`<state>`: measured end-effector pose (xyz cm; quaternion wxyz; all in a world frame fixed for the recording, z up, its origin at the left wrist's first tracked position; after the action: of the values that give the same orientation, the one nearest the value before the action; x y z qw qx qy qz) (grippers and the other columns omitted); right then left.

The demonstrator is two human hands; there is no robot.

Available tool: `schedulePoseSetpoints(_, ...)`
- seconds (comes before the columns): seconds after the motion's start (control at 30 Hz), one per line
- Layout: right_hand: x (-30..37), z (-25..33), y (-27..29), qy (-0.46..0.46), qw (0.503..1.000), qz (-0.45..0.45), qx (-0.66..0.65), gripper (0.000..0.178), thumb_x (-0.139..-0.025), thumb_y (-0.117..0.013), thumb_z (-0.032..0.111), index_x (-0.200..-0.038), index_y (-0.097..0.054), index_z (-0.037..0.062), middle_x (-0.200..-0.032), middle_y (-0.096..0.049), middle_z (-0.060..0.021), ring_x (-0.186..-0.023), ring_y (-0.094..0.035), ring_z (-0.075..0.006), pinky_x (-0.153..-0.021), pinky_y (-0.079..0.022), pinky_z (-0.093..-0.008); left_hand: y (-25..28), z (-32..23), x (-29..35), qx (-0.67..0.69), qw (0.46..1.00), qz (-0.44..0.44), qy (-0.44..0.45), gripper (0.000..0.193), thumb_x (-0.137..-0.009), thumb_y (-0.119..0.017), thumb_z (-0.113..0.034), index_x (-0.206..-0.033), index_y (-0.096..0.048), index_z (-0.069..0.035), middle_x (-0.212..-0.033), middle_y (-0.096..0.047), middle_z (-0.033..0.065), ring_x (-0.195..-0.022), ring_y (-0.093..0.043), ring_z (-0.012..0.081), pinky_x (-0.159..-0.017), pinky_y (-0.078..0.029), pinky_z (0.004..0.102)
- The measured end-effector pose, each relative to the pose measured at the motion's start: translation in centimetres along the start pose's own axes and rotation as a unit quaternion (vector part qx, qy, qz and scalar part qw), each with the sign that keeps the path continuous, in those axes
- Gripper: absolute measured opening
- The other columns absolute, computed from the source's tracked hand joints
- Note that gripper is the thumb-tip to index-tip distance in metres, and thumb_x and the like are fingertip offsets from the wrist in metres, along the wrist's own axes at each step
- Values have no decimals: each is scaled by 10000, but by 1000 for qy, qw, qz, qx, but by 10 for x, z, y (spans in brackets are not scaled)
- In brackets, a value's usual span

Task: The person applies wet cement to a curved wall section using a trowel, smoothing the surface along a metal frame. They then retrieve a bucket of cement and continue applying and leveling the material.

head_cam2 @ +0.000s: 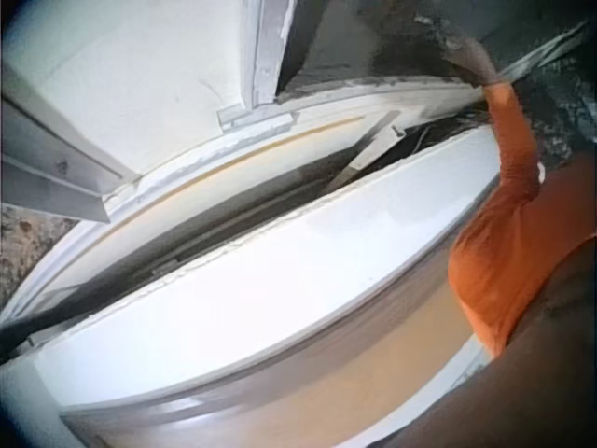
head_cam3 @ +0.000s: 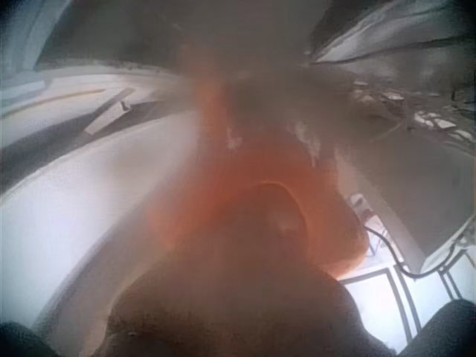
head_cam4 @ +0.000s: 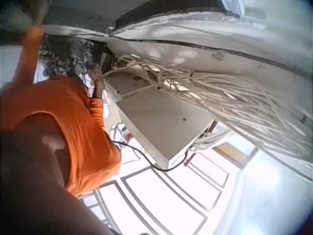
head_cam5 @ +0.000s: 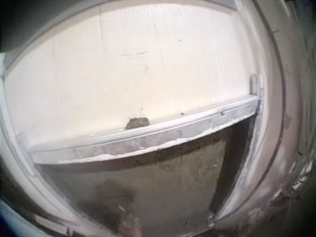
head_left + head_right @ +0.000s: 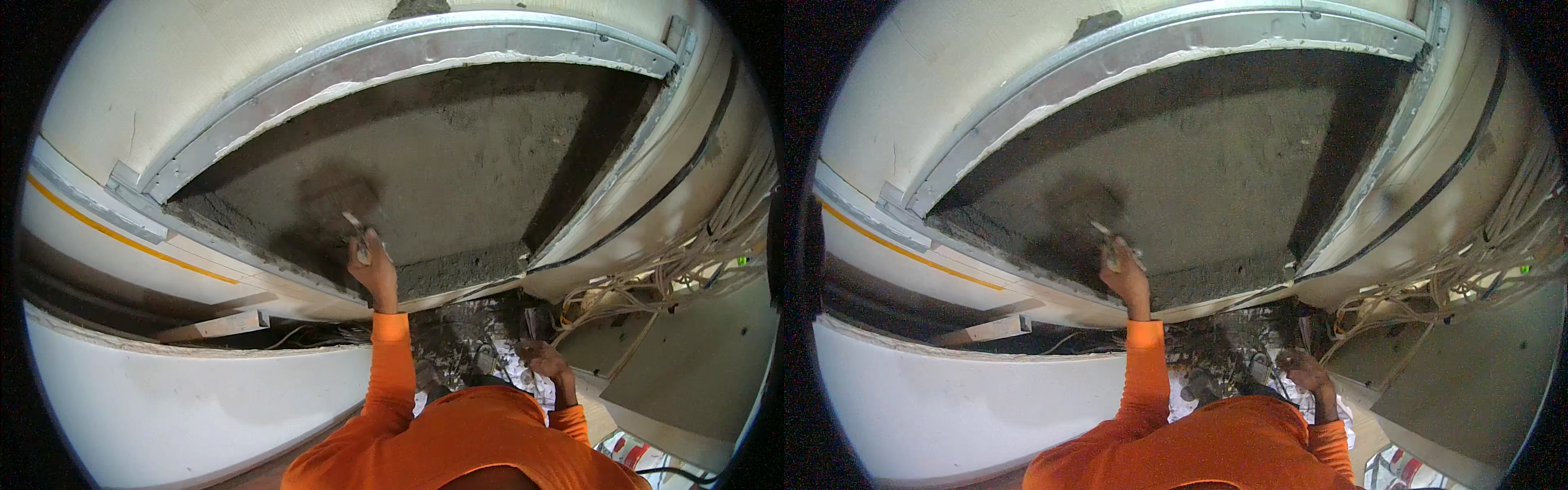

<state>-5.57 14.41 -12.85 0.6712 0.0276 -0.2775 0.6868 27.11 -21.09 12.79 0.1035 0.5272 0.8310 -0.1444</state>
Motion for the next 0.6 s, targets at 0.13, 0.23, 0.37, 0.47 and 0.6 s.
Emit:
schedulePoseSetpoints(0.13, -21, 17, 11, 27, 957, -16, 288, 411, -968, -638, 188, -1336, -573, 16, -1313, -636, -128, -1113, -635, -236, -880, -522, -338, -4, 17, -1, 22, 999, 34, 16, 271, -991, -692, -265, -878, -658, -21, -628, -569, 20, -516, -502, 92, -457, -366, 282)
schedulePoseSetpoints(0.23, -26, -7, 41, 37, 969, -44, 241, 302, -951, -620, 177, -1228, -657, 62, -1251, -688, -117, -1117, -651, -265, -931, -513, -357, -38, -94, -17, 30, 998, 45, -30, 296, -969, -724, -298, -949, -666, -9, -623, -568, 6, -522, -495, 91, -477, -385, 288)
schedulePoseSetpoints(0.37, -39, -14, 26, -37, 943, 61, -325, 492, -953, -674, 148, -1392, -520, -12, -1354, -598, -187, -1132, -625, -275, -820, -532, -338, -33, -86, 1, -99, 962, -27, -254, 389, -967, -730, -324, -1115, -670, 31, -631, -565, -19, -529, -456, 67, -503, -384, 255)
schedulePoseSetpoints(0.47, -39, -1, 30, 22, 935, 120, -333, 528, -972, -652, 177, -1428, -486, -29, -1366, -584, -200, -1133, -614, -275, -816, -530, -346, -8, 9, 28, -103, 987, -54, -113, 288, -964, -715, -282, -1006, -639, -8, -711, -593, 23, -566, -526, 114, -499, -419, 279)
schedulePoseSetpoints(0.6, -37, 0, 71, 50, 980, -7, 193, 578, -935, -657, 363, -1363, -557, -13, -1357, -616, -115, -1017, -653, -259, -870, -528, -407, -27, -50, 2, 49, 998, -37, -3, 442, -970, -720, -366, -1111, -638, 45, -612, -549, 9, -494, -479, 77, -438, -360, 236)
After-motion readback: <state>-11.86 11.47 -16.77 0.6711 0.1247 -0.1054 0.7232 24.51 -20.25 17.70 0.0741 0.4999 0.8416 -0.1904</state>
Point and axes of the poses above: each hand's wrist, its own x-axis away from the middle knuckle, its own y-axis out of the back of the hand, z = x × y, the point moved 10 cm from there along -x, towards the middle knuckle
